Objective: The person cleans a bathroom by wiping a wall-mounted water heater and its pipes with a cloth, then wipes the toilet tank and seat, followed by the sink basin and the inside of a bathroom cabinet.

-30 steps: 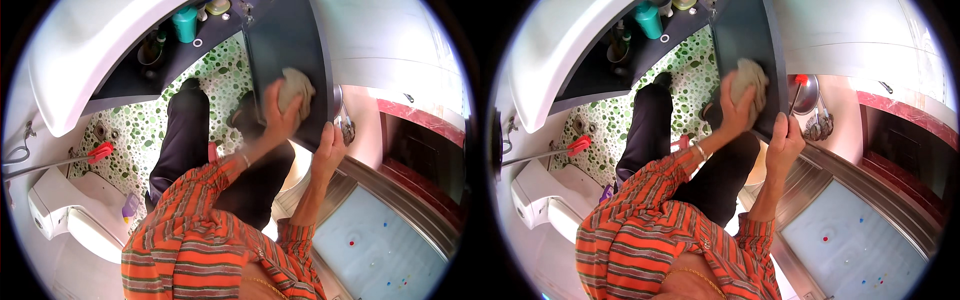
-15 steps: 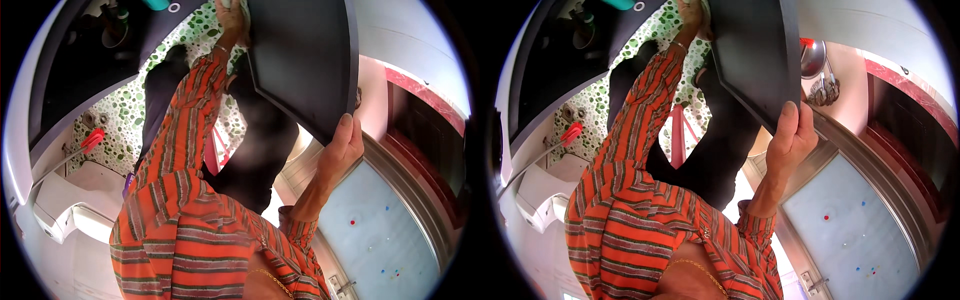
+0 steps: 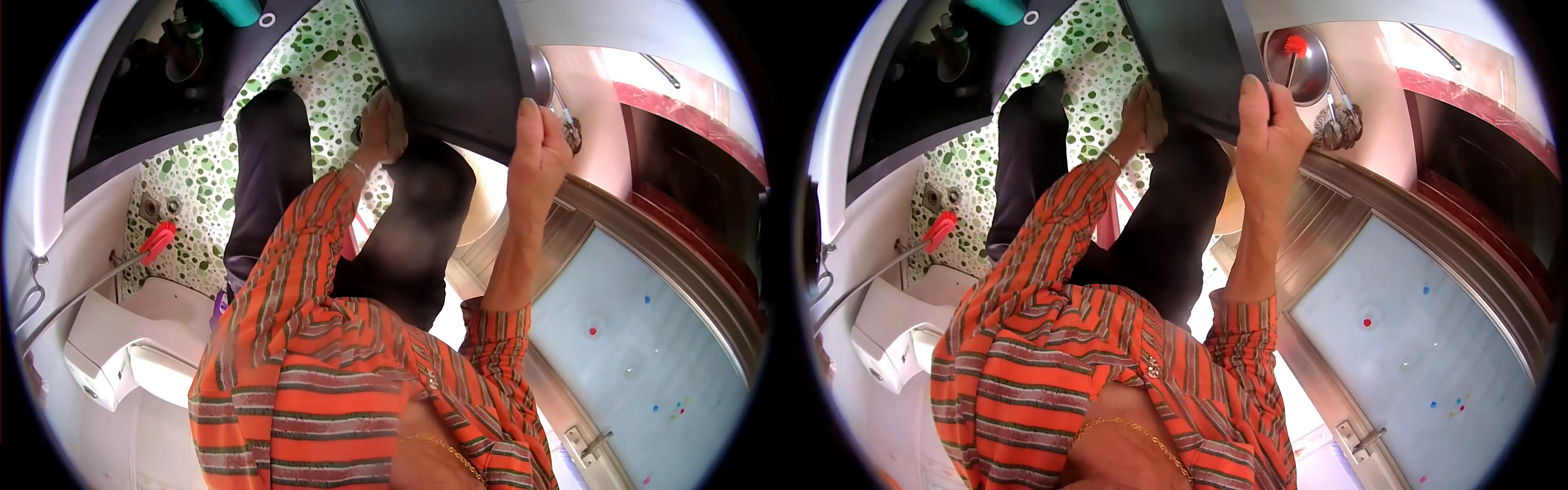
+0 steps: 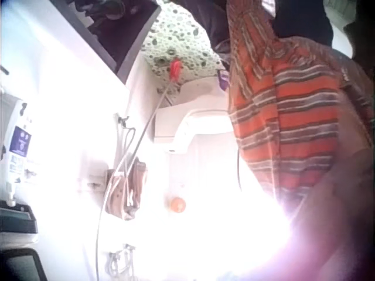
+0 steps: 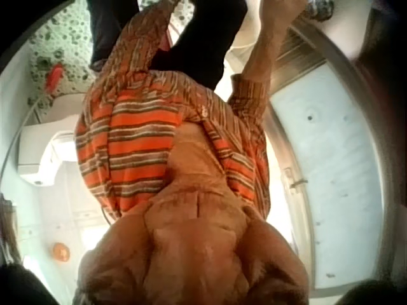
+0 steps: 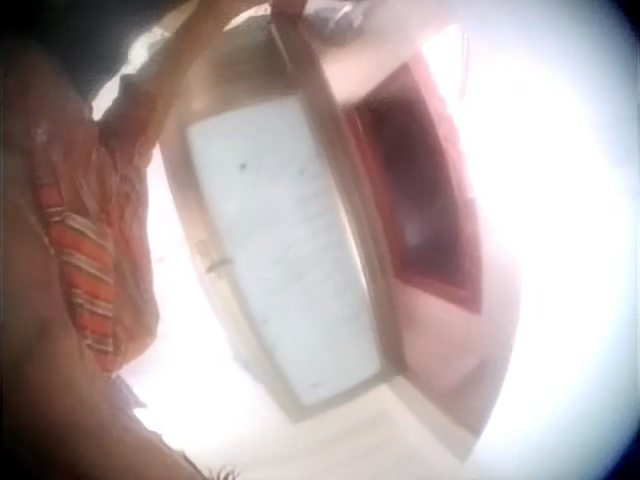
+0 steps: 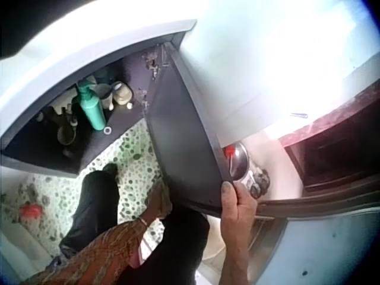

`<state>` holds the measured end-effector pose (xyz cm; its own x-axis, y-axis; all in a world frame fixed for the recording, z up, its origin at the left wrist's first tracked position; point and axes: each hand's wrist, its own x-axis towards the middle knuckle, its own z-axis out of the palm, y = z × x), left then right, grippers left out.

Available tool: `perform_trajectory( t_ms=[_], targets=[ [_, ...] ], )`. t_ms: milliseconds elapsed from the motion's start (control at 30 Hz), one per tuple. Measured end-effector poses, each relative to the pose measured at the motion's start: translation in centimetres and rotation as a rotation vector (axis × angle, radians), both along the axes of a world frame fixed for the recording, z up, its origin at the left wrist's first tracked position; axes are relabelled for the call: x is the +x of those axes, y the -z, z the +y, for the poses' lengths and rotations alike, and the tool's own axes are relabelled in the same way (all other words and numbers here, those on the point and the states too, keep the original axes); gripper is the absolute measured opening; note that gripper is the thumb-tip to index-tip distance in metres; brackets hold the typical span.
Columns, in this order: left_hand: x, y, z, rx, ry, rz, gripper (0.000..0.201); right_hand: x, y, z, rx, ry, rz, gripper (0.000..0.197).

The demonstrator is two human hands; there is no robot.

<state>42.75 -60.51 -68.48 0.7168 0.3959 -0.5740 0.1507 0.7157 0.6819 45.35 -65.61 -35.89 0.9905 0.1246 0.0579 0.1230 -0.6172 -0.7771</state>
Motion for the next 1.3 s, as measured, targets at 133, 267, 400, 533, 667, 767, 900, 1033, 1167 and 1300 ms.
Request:
perform_trajectory(
  t_ms=[133,267,400,533,667,767,900,1033,1167,1300],
  targets=[
    [1.1,2.5,-0.5,-0.26,-0.22,-0.169,0.026,0.5,2.0,1.1,-0.038,-0.087,-0.103,0.03],
    [3.3,-7.1,-1.2,-0.193,-0.155,-0.074,0.033,2.2,3.1,-0.8,-0.079,-0.062,-0.187,0.035],
    [4.3,-16.6,-1.2,-0.225,-0.113,0.383,0.065,4.3,3.8,-0.8,-0.166,-0.11,-0.236,0.042],
    [4.7,-20.0,-1.5,-0.451,-0.261,0.126,0.074,5.7,4.2,-0.5,-0.182,-0.162,-0.266,0.044],
    [3.5,-23.9,-0.8,-0.434,-0.144,-0.059,0.069,5.7,4.0,-0.6,-0.117,-0.169,-0.214,0.039],
    [3.1,-23.0,-0.8,-0.282,-0.059,-0.128,0.067,5.1,3.9,-0.7,-0.075,-0.143,-0.185,0.037],
    [3.3,-21.1,-1.5,0.074,-0.116,-0.128,0.061,5.0,3.5,-0.8,-0.008,-0.174,-0.126,0.036],
    [5.0,-18.0,-1.6,-0.081,-0.194,-0.071,0.063,5.2,4.2,-1.5,-0.008,-0.122,-0.221,0.039],
    [6.6,-15.1,-2.7,0.031,-0.282,0.026,0.055,5.4,3.8,-2.0,-0.017,-0.097,-0.196,0.041],
    [7.3,-6.0,2.3,-0.026,-0.118,0.258,0.063,5.1,3.6,0.2,0.019,-0.199,-0.202,0.042]
  ],
)
